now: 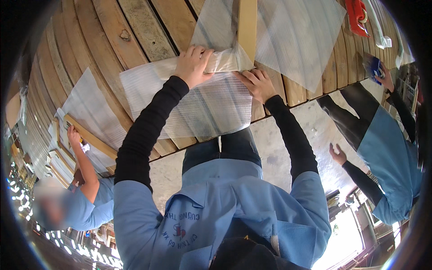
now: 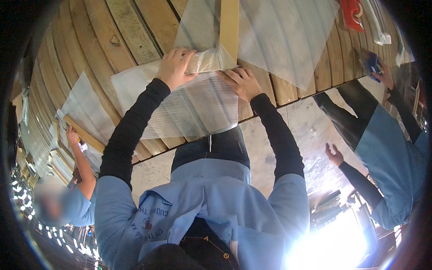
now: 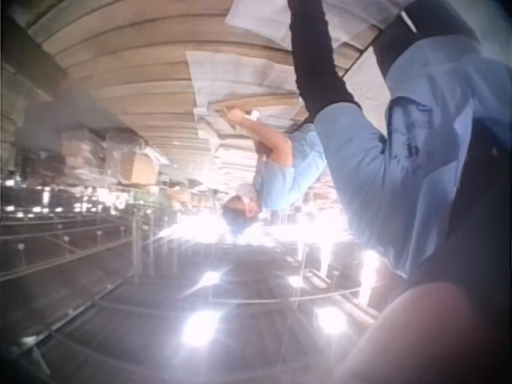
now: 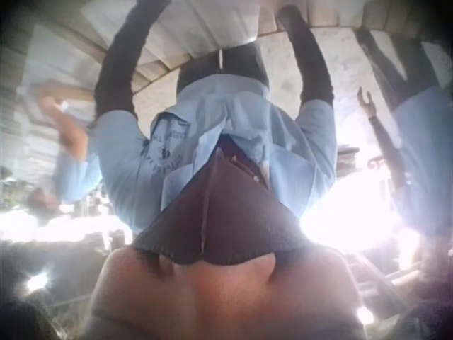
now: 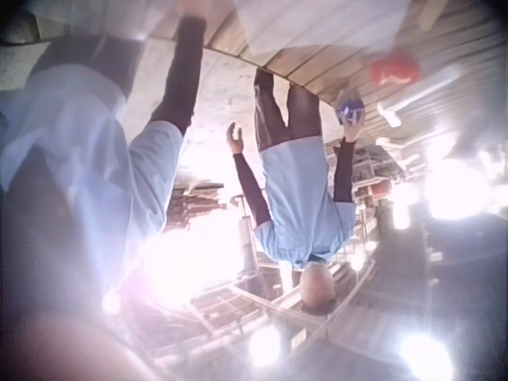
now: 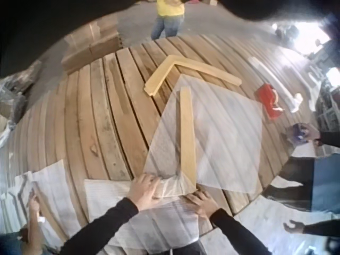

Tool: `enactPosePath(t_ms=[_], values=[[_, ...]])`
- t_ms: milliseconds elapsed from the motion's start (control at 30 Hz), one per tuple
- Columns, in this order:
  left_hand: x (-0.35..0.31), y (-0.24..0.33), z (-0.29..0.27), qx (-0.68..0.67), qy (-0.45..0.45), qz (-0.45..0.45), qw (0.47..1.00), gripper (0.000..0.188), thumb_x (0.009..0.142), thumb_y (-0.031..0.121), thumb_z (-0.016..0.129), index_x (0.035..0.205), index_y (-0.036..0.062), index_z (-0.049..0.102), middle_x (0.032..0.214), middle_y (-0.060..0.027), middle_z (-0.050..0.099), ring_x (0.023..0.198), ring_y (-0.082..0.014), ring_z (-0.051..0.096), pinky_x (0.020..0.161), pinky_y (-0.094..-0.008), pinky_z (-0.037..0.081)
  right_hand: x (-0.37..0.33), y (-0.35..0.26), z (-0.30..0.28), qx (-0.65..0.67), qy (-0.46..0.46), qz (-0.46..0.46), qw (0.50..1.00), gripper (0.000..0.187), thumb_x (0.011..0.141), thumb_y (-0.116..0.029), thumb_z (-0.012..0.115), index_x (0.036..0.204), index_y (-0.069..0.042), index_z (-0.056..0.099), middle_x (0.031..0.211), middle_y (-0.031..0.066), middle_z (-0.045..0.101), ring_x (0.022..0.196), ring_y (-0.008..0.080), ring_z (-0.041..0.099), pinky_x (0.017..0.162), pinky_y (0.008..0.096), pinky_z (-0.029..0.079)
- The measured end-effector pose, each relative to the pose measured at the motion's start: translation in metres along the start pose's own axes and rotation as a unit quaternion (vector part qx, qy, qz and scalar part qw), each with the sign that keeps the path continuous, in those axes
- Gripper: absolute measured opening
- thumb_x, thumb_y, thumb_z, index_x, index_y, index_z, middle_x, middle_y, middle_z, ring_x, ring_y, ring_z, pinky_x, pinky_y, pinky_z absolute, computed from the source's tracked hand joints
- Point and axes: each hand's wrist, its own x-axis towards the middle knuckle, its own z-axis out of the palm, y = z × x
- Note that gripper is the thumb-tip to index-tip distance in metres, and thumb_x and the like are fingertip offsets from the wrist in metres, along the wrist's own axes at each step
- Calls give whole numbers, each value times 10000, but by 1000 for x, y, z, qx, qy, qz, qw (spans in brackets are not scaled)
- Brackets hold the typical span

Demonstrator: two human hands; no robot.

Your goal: The person wraps wooden chair leg frames in bubble wrap and secures them with tape. The person places each frame on a sheet of bubble wrap, folds the wrap around it, and uses a tape dispenser to seal the package. The wrapped frames are set aside on the table.

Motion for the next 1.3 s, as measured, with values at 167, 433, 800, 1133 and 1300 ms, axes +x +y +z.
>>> enactPosePath(t_ms=[167, 433, 800, 1133, 1300], values=[[11, 6, -4, 40, -65, -11, 997, 750, 661, 373, 877, 1287, 106, 563, 1112, -114, 588, 1061, -304, 569, 864, -459, 448, -22, 8, -2, 29, 132, 181, 974, 630, 827, -196, 717, 1437, -202, 561, 1293, 49, 553, 1158, 260, 536, 1017, 509, 351], [9, 2, -25, 24, -73, 28, 997, 706, 644, 359, 874, 1250, 128, 595, 1071, -113, 596, 1032, -300, 570, 861, -439, 423, 22, 60, 15, -64, 53, 414, 907, 596, 1000, -526, 452, 1553, -311, 391, 1639, 101, 306, 1518, 390, 227, 1192, 667, 65], [18, 23, -3, -8, -42, 36, 998, 691, 633, 351, 888, 1238, 150, 620, 1030, -99, 602, 1014, -294, 575, 843, -417, 431, 27, 42, -31, 0, 262, 445, 856, 466, 926, -215, 616, 1377, -130, 533, 1446, 142, 451, 1315, 374, 435, 1092, 571, 310], [13, 22, 24, 54, -76, -16, 996, 618, 712, 498, 798, 1233, 200, 653, 1271, -131, 627, 1218, -344, 499, 940, -509, 375, 242, -17, 0, 110, -43, 433, 894, 432, 848, -382, 704, 1104, -40, 641, 1076, 157, 677, 975, 361, 693, 743, 464, 586], [2, 25, 10, 62, -20, -14, 998, 663, 687, 488, 819, 1212, 129, 630, 1209, -135, 628, 1181, -332, 527, 902, -497, 377, 235, -6, 16, 138, -85, 367, 916, 283, 862, -311, 658, 921, -34, 665, 923, 169, 702, 865, 362, 715, 730, 472, 581]])
